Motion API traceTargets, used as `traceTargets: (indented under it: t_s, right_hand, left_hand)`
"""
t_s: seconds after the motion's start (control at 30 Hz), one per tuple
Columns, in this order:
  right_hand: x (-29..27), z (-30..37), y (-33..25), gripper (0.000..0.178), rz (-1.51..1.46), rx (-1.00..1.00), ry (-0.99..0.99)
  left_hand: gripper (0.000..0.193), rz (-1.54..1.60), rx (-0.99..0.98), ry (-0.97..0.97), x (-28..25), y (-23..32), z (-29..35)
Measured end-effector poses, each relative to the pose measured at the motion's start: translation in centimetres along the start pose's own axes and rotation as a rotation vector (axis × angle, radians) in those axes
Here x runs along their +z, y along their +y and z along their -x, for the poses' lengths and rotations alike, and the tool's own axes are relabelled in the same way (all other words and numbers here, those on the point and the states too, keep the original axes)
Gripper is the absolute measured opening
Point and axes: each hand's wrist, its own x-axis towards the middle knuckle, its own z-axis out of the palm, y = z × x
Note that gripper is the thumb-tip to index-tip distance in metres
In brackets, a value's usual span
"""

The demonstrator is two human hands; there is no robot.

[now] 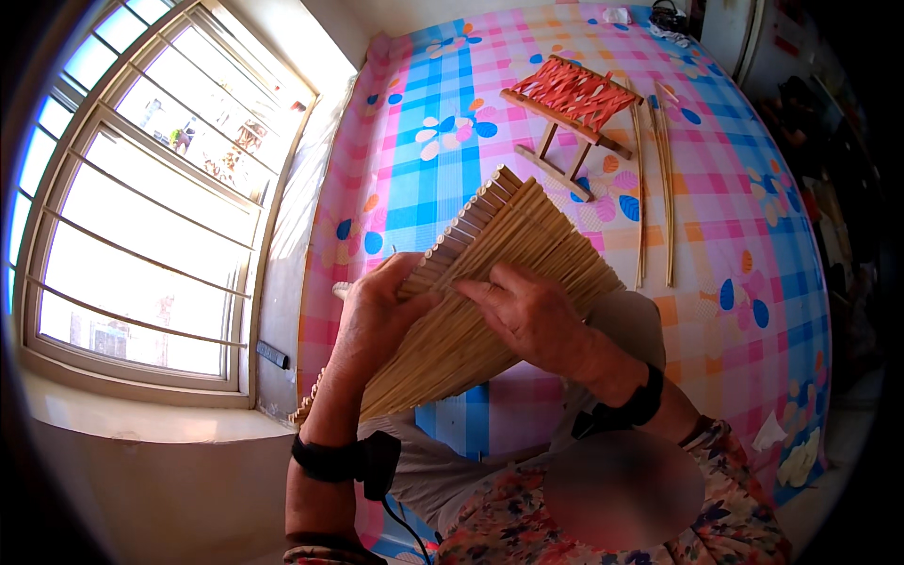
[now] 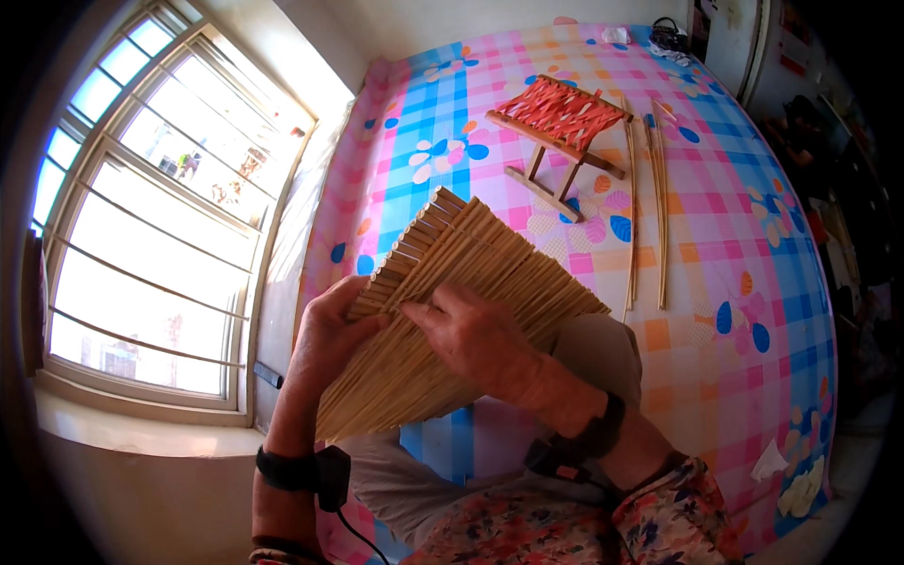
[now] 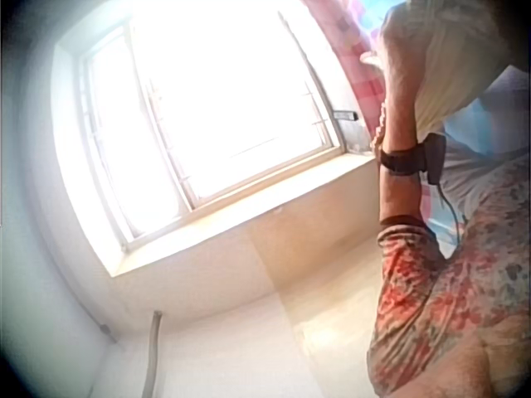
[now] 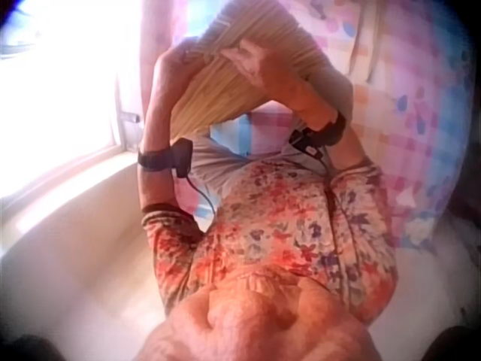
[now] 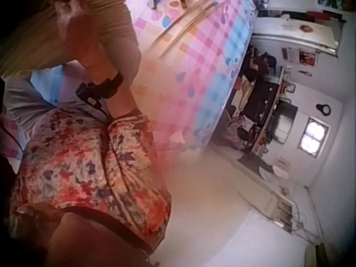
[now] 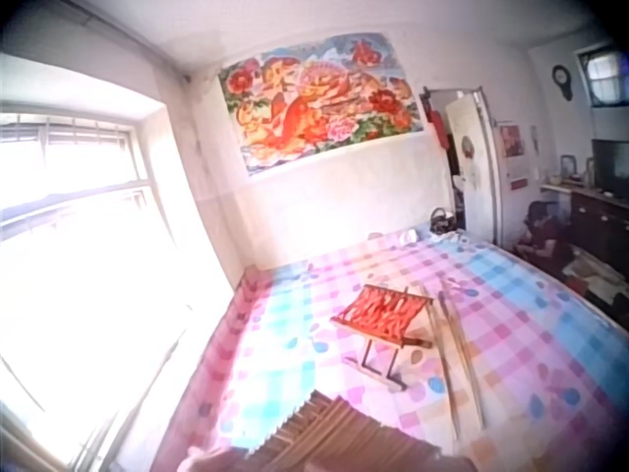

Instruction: The person constructs a bamboo mat by threading a long white cord through pre-arranged bamboo sticks, tying knots at intervals to secure the structure.

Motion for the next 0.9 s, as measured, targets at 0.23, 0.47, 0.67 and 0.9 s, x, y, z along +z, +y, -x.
traceTargets:
  t_s: [0.23, 0.47, 0.67, 0.9]
  right_hand:
    - [0.11, 0.1, 0.08, 0.031, -0.056, 0.025, -0.023]
    - [-0.38, 0.14, 0.01, 0.032, -0.105, 0.057, -0.052]
    - [-0.56, 0.19, -0.15, 0.031, -0.131, 0.077, -0.06]
    - [-0.77, 0.29, -0.31, 0.03, -0.174, 0.099, -0.066]
  left_hand:
    - [0.037, 0.008, 0.002, 0.005, 0.13, -0.13, -0.08]
    - [0.039, -0.015, 0.01, 0.028, 0.42, -0.26, -0.04]
    - [0.042, -0.015, 0.047, 0.042, 0.58, -0.85, 0.03]
    - [0.04, -0.055, 0.056, 0.085, 0.91, -0.26, 0.45]
